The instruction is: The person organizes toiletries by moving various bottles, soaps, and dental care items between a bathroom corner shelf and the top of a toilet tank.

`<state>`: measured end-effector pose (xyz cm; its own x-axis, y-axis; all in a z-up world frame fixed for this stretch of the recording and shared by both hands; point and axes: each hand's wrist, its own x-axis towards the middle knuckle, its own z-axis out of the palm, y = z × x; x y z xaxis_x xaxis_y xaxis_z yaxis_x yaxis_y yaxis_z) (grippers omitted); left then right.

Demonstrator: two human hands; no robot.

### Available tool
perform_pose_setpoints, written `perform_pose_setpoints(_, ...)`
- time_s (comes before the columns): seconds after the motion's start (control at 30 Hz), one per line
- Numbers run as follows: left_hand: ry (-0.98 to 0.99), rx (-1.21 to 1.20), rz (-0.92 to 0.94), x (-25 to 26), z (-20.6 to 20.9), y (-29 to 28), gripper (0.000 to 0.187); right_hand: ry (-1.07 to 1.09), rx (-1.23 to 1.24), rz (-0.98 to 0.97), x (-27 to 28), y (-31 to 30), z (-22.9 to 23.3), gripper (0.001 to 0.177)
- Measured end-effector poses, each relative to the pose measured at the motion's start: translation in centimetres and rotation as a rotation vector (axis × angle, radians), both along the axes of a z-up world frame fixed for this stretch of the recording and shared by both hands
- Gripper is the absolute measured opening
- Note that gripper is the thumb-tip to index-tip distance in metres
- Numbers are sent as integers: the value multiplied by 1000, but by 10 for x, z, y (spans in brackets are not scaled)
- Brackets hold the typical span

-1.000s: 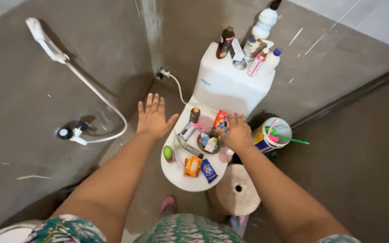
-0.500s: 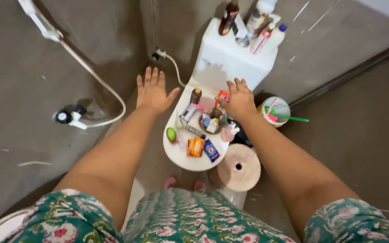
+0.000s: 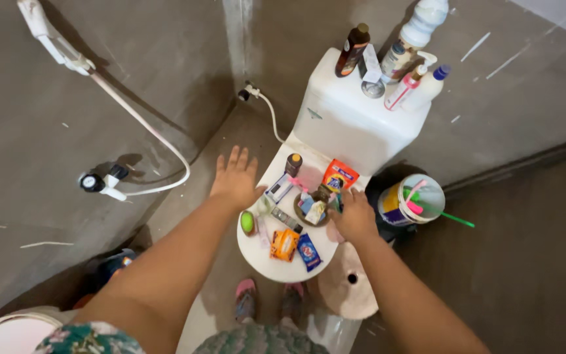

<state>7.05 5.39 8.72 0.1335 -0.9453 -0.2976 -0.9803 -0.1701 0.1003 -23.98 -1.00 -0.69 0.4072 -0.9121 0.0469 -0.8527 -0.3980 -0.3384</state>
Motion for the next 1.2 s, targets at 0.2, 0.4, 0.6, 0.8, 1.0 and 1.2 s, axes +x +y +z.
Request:
perform_pose_setpoints(0.2,35,156,41,-13,-45,0,70,-204,-14,94,4,0,-48,57)
perform_pose_setpoints(0.4,199,119,150,-32,-125,6,58,-245,-49,229,33,23,-120,34)
perform_pose_setpoints(0.6,612,160,382,-67,-275,37,42,-200,447,-126,36,65,-243,26)
perform_pose_setpoints(0.8,764,126,478,-85,-342,49,74,49,374,-194,21,90,-296,37)
perform_pose_setpoints(1.0,705,221,481,-98,-354,36,105,320,667,-170,44,58,-256,103)
perform_pose_setpoints(1.2,593,-138,500,-99,-370,38,66,441,721,-183,52,54,-246,73)
